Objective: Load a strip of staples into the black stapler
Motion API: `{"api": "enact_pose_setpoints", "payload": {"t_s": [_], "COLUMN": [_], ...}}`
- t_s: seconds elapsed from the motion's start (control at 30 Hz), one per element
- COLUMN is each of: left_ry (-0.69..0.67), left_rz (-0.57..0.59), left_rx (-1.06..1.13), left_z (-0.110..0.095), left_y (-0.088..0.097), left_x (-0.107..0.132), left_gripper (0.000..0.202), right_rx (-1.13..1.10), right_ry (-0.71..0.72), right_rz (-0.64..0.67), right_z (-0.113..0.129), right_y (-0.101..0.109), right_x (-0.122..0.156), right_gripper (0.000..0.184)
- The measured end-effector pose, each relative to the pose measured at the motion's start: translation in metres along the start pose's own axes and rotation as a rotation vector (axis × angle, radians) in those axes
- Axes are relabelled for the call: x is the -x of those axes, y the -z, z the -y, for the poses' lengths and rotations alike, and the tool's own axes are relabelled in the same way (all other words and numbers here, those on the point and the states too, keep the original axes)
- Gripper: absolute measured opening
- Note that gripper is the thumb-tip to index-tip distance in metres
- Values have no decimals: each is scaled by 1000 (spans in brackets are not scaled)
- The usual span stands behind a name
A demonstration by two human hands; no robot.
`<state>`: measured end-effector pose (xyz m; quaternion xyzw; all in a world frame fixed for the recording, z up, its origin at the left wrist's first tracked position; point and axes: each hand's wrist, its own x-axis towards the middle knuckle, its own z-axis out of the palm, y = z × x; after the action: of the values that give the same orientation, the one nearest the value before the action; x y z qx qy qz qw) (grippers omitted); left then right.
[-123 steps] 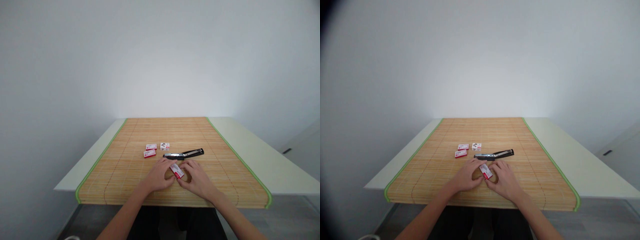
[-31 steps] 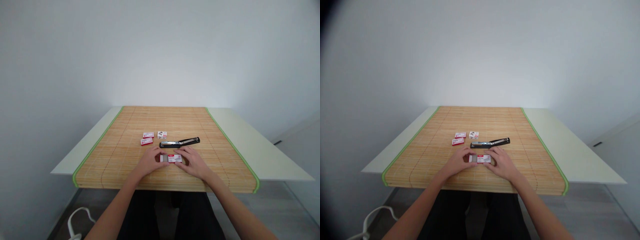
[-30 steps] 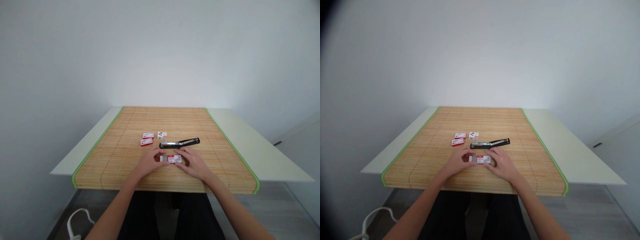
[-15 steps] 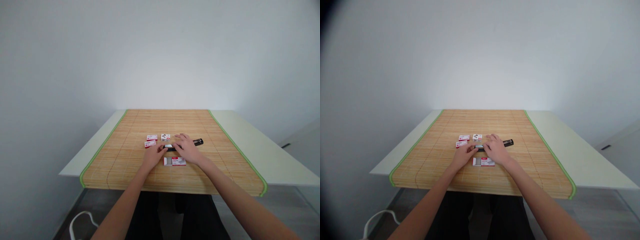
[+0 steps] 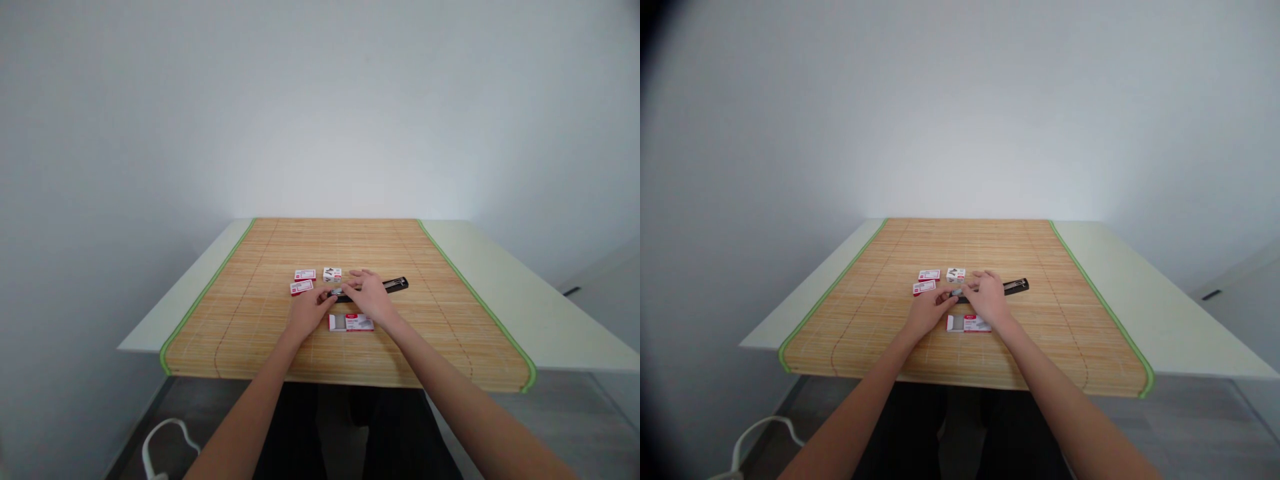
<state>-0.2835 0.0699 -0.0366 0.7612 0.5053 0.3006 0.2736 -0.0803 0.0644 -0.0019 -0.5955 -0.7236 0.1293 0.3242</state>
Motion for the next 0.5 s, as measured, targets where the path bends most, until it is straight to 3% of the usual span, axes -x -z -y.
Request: {"api": "enact_pose_setpoints", "payload": {"t_s": [0.27,0.5], "left_ry": [-10,-4], "left_rz": [11,-7], "left_rx": [-11,-8], "left_z": [0,-1], "left_y": [2,1], "left_x": [1,0], "left_gripper": [34,32], "right_rx": [-23,-51], "right_ry": [-16,-44], "right_rz": [-71,-97], "right_z": [8,7], "right_y": [-9,9], "right_x": [0,-3], "right_gripper": [20,25]}}
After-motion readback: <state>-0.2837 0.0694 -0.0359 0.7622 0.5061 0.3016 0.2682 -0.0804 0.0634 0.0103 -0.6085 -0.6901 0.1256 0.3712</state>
